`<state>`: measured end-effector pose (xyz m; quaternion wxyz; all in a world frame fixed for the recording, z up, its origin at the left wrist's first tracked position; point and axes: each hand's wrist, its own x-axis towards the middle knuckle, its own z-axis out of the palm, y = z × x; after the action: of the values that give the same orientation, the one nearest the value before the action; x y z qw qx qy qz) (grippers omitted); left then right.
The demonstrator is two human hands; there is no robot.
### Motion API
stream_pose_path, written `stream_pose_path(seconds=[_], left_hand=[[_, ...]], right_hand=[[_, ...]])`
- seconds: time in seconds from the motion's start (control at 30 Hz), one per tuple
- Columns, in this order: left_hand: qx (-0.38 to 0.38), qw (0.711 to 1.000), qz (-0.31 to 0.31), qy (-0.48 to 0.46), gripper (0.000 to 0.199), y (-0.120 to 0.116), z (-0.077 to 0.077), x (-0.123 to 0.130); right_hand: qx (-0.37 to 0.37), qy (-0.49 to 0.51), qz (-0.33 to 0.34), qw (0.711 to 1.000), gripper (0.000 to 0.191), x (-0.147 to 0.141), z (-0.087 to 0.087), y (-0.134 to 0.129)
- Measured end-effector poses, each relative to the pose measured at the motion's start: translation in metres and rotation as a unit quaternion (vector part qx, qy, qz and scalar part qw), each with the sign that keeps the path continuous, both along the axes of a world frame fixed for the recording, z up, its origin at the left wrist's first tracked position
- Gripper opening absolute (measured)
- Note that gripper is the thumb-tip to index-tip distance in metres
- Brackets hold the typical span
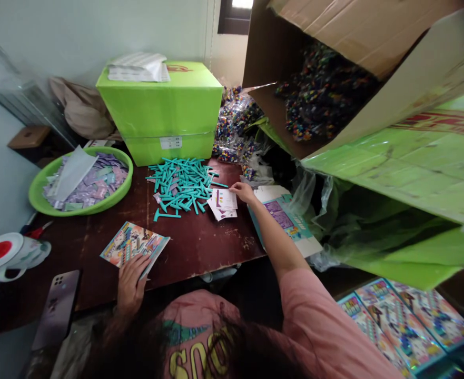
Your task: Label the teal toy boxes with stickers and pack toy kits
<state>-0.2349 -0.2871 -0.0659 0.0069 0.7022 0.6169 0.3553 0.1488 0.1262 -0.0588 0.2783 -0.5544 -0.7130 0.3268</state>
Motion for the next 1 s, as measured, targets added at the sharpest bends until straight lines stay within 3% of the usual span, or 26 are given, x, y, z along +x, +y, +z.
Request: stream_pose_path(seconds=[0.17,0.43,0.57,0.87,1.0], left_hand=[[-0.006,1.0,0.004,-0.005,0.036,0.001,0.0,-0.001],[-0.015,1.0,0.009,-0.007,0.035,0.0,0.008,0.005],[-0.001,1.0,0.008,-0.006,0.035,0.003,0.012,0.005],[0.002,1.0,0.014,-0.023,0.035,0.006,0.013,0.005],[0.005,0.999,0.011,-0.031,0.036,0.006,0.016,0.005]], right_hand=[[-0.003,0.003,-0.022,1.0,0.035,0.005,-0.002,-0.004],[-0.068,-0.008,0.054,0.996,0.034,0.021,0.006,-0.017],[-0.039,-0.046,0.03,0.998,0.01,0.032,0.014,-0.009],[-0.016,-0.06,-0.005,0.998,0.017,0.034,0.017,-0.013],[0.006,-0.061,-0.046,0.997,0.011,0.036,0.022,-0.014]])
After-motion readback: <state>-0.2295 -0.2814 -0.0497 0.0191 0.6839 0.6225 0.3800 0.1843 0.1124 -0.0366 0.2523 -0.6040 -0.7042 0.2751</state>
